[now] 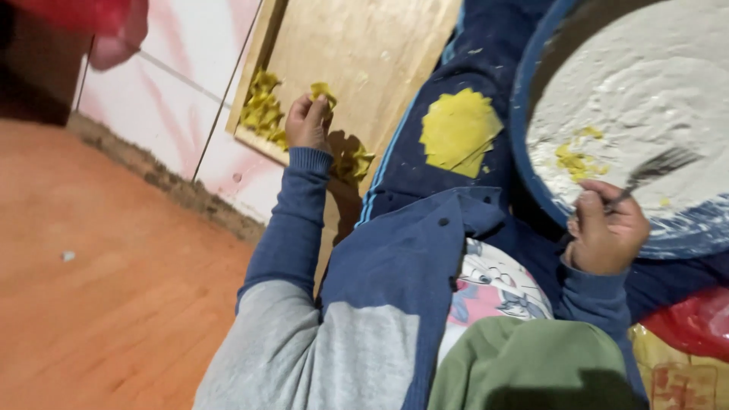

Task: A person manually fills yellow wrappers with a white paste and folds them into dumplings, placing the finished products on a wooden board.

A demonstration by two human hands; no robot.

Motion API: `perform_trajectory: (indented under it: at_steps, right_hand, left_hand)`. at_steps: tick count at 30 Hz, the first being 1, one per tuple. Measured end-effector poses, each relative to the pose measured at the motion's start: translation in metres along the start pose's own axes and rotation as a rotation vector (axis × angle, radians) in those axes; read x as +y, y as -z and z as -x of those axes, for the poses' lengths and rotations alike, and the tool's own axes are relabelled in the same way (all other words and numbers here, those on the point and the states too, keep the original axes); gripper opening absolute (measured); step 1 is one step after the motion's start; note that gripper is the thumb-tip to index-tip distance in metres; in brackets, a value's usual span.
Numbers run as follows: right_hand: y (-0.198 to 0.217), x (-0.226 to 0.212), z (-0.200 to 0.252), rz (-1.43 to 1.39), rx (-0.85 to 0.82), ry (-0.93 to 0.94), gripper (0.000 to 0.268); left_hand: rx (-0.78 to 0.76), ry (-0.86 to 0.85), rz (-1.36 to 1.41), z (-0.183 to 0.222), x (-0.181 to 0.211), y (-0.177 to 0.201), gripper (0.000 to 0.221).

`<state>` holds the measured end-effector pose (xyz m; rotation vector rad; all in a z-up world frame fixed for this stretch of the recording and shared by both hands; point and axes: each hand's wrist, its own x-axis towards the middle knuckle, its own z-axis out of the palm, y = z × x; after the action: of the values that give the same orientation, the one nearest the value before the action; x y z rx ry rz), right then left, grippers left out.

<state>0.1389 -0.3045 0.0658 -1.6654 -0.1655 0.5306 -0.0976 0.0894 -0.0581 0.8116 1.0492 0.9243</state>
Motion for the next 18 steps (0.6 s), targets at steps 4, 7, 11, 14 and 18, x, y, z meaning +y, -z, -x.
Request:
perform_trajectory:
  at_steps: [4, 7, 11, 14, 18]
  right_hand:
    - [0.004, 0.005, 0.0, 0.044, -0.011, 0.034, 0.014]
    - [0.009, 0.011, 0.0, 0.045, -0.027, 0.06, 0.013]
    - [0.01, 0.011, 0.002, 0.176, -0.045, 0.154, 0.012]
    - [0.009, 0.011, 0.002, 0.184, -0.055, 0.177, 0.012]
    - [0.008, 0.012, 0.003, 0.25, -0.045, 0.21, 0.012]
  left_hand:
    - [0.126, -0.085, -0.159, -0.007, 0.012, 0.031, 0.012]
    - [0.185, -0.15, -0.265, -0.026, 0.011, 0.062, 0.01]
    - [0.286, -0.331, -0.609, -0.033, 0.023, 0.083, 0.011]
    - [0.348, -0.354, -0.809, -0.03, 0.03, 0.084, 0.009]
    - [0.331, -0.379, -1.002, -0.036, 0.021, 0.087, 0.011]
